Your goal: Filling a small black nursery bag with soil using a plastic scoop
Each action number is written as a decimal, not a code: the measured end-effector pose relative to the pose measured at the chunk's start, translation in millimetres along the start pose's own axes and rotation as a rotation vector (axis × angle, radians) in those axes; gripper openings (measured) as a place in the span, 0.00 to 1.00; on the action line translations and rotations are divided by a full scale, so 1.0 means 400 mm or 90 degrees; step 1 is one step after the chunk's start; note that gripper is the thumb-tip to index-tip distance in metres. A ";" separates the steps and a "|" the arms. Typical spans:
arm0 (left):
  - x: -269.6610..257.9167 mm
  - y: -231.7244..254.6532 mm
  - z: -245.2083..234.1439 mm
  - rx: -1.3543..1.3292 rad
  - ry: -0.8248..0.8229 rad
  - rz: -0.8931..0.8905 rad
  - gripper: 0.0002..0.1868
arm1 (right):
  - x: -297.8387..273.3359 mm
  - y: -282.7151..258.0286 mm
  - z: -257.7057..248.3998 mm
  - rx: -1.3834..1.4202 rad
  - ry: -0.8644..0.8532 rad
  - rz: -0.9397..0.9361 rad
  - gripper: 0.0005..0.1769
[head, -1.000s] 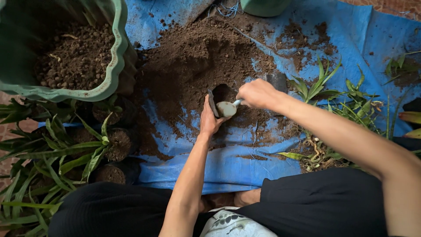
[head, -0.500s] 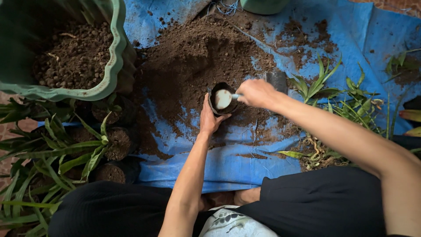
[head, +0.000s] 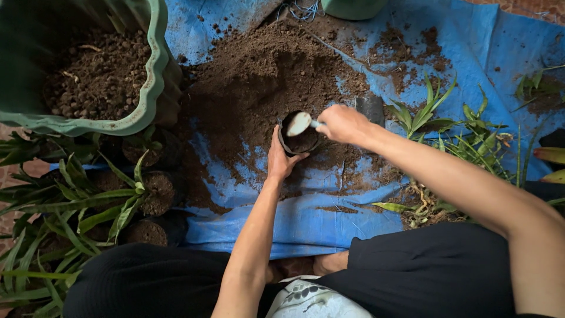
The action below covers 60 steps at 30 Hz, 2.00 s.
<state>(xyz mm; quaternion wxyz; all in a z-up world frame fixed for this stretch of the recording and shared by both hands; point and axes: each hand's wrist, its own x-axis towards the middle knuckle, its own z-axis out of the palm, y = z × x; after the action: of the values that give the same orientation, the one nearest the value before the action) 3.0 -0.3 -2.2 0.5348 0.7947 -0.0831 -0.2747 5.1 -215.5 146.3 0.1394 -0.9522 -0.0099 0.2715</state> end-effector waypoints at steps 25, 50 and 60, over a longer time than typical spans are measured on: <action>-0.007 0.001 0.001 0.011 -0.004 -0.016 0.69 | -0.005 -0.014 0.021 -0.082 -0.024 -0.009 0.19; 0.016 0.040 -0.036 0.074 0.045 0.102 0.73 | -0.033 0.012 -0.011 -0.290 -0.015 -0.009 0.10; 0.013 0.045 -0.019 0.038 0.102 0.204 0.64 | -0.020 -0.009 -0.038 -0.257 -0.017 -0.040 0.12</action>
<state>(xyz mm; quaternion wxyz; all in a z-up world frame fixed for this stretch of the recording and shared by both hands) 14.2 -4.1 14.3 0.5529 0.8061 -0.1737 -0.1194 6.5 -216.6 163.9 -0.0458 -0.9565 -0.0957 0.2719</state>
